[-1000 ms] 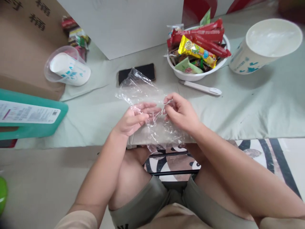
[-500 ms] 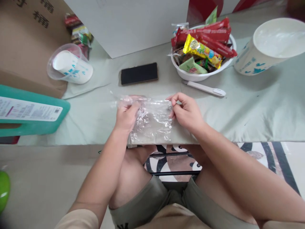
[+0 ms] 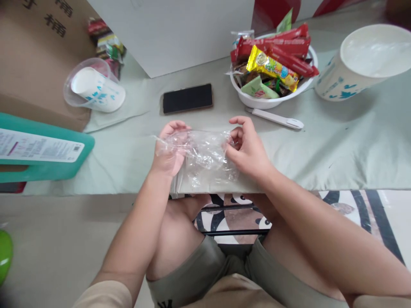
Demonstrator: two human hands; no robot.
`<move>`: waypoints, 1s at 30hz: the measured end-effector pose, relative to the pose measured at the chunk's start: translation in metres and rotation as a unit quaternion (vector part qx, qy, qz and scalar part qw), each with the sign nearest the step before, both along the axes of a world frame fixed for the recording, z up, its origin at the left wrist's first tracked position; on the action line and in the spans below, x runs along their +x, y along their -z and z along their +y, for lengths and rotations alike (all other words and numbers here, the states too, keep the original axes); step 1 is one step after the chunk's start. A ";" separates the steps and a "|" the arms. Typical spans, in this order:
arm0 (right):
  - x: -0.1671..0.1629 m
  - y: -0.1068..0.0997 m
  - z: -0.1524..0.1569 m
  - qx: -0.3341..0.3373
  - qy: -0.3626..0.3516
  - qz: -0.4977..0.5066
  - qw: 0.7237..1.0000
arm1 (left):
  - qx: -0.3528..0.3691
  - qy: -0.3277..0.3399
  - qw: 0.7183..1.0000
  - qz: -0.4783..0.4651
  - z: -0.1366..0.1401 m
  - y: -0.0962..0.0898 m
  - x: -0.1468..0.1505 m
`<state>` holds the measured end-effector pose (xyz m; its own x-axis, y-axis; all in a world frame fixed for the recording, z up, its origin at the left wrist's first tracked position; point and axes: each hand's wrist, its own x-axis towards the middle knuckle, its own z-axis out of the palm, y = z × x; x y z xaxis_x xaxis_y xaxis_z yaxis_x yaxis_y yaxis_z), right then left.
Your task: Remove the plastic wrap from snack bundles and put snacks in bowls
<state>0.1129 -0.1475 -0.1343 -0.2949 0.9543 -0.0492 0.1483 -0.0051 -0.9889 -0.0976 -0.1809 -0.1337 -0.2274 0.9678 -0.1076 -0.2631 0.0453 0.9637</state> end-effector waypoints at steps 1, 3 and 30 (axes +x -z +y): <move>0.000 0.000 0.000 -0.004 -0.005 0.004 1.000 | -0.025 0.033 0.999 -0.027 -0.001 -0.001 0.001; 0.001 -0.001 0.000 -0.006 -0.008 0.008 1.000 | -0.079 0.087 0.992 -0.041 -0.004 -0.003 0.004; 0.006 -0.009 -0.002 -0.039 -0.016 -0.012 0.999 | -0.089 0.084 0.992 0.016 -0.004 -0.016 0.011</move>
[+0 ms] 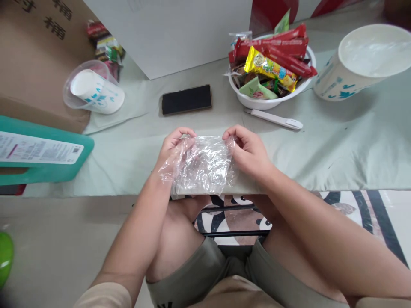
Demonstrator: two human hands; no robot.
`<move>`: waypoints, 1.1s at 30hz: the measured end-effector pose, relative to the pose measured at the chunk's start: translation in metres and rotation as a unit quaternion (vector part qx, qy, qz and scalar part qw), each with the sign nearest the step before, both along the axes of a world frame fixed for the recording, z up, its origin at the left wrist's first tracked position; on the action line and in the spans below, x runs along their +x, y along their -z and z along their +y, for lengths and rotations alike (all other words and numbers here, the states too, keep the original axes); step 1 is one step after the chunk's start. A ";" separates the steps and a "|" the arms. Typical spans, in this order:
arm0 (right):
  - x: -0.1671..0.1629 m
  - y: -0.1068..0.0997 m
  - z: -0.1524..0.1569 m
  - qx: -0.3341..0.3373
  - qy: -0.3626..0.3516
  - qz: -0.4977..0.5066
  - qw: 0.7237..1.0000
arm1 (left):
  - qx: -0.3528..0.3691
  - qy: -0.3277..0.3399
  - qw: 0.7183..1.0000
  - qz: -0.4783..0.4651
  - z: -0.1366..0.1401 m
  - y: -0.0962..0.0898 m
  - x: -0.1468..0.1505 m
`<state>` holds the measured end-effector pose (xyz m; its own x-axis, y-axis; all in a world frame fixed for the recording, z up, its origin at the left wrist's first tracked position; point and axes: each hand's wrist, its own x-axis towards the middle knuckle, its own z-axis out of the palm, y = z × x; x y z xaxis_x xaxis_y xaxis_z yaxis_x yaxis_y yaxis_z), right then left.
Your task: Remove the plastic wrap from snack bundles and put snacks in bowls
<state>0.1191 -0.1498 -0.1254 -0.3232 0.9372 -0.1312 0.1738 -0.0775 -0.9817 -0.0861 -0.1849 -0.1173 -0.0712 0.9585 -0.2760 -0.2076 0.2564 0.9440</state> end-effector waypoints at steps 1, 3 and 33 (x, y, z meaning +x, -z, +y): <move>0.000 0.000 0.000 -0.001 -0.003 0.000 1.000 | -0.002 -0.006 1.000 -0.001 0.000 0.000 0.000; 0.000 0.000 0.000 -0.002 -0.008 0.001 1.000 | -0.010 -0.016 1.000 0.001 0.000 0.001 0.001; 0.001 0.002 0.004 0.033 -0.045 -0.051 0.997 | -0.071 -0.022 0.996 -0.052 0.007 0.001 -0.003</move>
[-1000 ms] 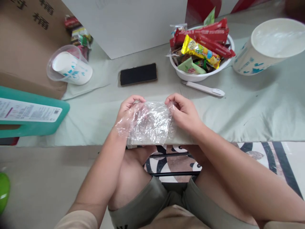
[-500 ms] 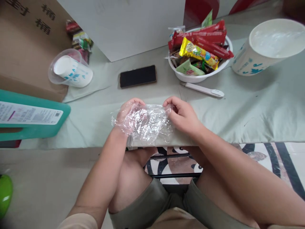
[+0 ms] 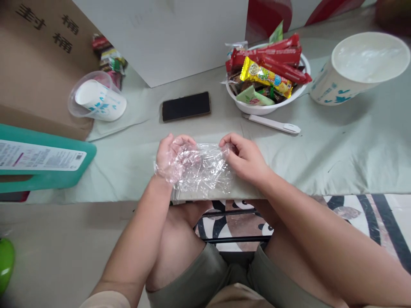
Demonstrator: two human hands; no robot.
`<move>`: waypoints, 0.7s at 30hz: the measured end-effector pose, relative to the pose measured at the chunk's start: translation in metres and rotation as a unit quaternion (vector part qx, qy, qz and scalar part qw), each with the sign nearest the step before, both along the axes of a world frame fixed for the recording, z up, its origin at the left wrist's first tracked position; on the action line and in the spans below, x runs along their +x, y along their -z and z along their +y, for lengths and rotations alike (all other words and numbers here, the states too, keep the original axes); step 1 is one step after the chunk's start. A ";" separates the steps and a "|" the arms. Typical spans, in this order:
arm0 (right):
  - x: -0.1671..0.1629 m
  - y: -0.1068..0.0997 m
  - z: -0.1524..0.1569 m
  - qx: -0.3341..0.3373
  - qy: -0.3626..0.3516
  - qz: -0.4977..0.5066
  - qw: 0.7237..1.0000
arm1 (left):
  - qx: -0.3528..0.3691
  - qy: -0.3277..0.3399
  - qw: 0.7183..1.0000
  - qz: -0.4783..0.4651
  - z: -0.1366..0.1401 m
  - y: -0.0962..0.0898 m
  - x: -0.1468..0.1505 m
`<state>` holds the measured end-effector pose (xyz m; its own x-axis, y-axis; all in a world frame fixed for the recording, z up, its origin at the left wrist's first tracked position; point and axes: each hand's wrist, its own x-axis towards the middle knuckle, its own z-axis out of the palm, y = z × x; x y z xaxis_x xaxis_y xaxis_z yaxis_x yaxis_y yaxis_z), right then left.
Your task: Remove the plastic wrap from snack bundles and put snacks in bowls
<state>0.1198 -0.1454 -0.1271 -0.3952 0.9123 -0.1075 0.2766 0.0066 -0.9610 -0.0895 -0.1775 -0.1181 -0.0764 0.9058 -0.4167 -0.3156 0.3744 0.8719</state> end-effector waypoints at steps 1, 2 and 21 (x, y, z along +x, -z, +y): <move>0.000 0.001 0.000 -0.001 -0.001 0.002 1.000 | 0.002 0.003 1.000 0.004 0.000 -0.001 0.000; 0.000 0.001 0.000 -0.002 -0.001 0.003 1.000 | 0.010 0.004 1.000 0.013 -0.001 -0.001 0.001; -0.001 0.001 -0.001 0.048 -0.024 -0.045 0.998 | 0.008 0.005 0.996 0.092 -0.006 -0.009 0.007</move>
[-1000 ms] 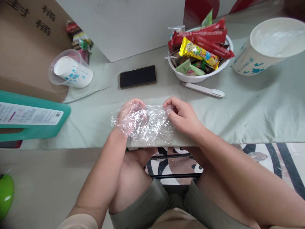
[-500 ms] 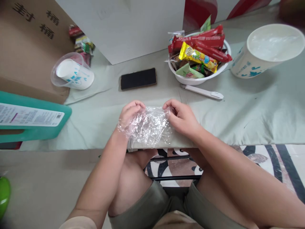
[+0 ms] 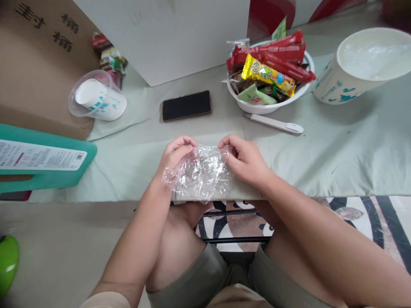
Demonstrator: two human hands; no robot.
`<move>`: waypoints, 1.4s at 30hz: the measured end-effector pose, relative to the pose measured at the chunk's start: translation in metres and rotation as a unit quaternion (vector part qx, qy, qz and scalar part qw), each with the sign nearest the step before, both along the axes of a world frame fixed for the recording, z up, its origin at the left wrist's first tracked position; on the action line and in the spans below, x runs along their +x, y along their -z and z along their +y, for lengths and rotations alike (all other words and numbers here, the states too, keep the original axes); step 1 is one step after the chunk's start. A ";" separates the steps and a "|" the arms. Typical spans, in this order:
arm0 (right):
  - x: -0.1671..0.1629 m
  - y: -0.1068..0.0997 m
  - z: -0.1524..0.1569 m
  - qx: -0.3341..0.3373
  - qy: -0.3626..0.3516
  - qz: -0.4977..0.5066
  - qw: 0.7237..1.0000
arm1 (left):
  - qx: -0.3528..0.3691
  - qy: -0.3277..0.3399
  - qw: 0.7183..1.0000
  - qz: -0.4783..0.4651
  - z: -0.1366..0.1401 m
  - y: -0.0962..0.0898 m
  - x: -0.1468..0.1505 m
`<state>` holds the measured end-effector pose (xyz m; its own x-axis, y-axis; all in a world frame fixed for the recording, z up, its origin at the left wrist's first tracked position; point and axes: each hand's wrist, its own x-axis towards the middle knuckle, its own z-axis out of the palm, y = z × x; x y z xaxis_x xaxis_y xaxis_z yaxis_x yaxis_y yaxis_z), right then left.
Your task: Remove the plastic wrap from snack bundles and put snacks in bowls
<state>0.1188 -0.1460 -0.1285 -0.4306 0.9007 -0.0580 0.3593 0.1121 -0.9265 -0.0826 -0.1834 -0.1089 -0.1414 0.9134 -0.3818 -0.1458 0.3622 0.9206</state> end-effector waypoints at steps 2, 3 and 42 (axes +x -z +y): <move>-0.001 0.000 -0.001 0.010 -0.007 -0.004 1.000 | 0.001 0.007 1.000 0.003 0.000 0.001 0.000; -0.002 0.001 -0.001 0.015 -0.009 -0.005 1.000 | 0.001 0.009 1.000 0.004 0.000 0.002 -0.001; 0.002 -0.008 0.007 -0.234 0.050 0.259 0.936 | -0.004 0.084 0.993 -0.078 -0.001 0.005 -0.016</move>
<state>0.1206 -0.1389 -0.1202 -0.4249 0.8660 -0.2636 -0.1655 -0.3606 -0.9179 -0.0985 -0.1847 -0.1135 0.0744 0.9158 -0.3947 -0.2227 0.4011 0.8885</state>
